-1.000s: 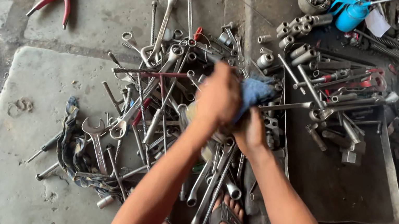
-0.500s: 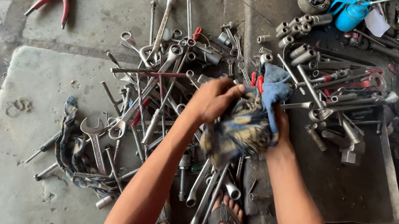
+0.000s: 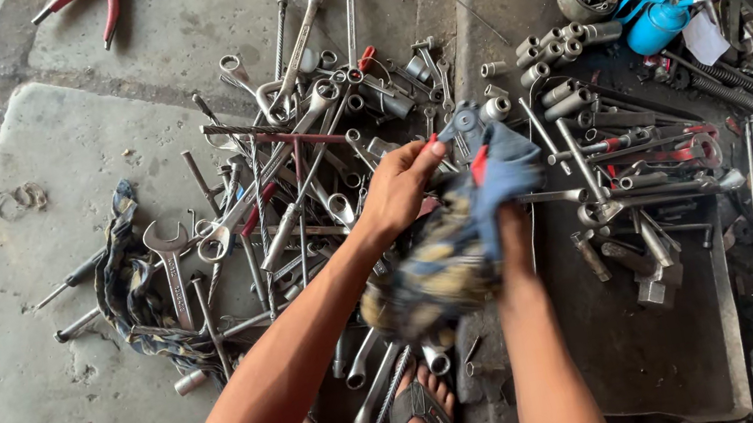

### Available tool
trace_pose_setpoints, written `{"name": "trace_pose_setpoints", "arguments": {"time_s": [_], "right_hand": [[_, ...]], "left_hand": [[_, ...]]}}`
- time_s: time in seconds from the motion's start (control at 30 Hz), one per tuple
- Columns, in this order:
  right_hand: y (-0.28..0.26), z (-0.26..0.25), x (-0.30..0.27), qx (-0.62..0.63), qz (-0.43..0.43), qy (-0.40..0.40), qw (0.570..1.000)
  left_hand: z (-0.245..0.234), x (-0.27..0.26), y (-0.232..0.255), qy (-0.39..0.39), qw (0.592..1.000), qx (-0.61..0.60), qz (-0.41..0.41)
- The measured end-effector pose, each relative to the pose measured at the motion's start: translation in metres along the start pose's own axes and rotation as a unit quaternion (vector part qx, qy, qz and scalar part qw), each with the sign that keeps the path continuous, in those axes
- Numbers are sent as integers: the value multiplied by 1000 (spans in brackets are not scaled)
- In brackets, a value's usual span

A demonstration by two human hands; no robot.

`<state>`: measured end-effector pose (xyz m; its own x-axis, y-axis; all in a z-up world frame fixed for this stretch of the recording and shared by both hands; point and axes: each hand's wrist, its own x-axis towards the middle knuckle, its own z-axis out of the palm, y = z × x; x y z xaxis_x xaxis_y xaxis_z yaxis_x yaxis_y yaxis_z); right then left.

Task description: The person repeatedly picks up various metal hand tools from a large pile on the floor and wipes them with a patterned cloth. The person handles wrenches, sockets, and other implements one at a time, wiping each before placing it back into the pile.

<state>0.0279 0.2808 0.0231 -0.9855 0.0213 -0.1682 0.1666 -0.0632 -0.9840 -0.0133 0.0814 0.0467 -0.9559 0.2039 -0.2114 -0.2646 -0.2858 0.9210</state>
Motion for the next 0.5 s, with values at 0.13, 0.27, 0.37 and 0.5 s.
{"name": "trace_pose_setpoints", "arguments": {"time_s": [0.13,0.27,0.37,0.5], "right_hand": [[21,20,-15,-262,26,27,964],[27,12,-38,-237,-59,-23,970],[21,10,-30,-92,51,158,982],[11,20,16,5,27,233,972]], "left_hand": [[-12,2,-3,176,972,149,52],[-42,7,6,233,969,85,-13],[-42,-5,9,173,961,217,9],[18,-40,-6,24,935,353,36]]}}
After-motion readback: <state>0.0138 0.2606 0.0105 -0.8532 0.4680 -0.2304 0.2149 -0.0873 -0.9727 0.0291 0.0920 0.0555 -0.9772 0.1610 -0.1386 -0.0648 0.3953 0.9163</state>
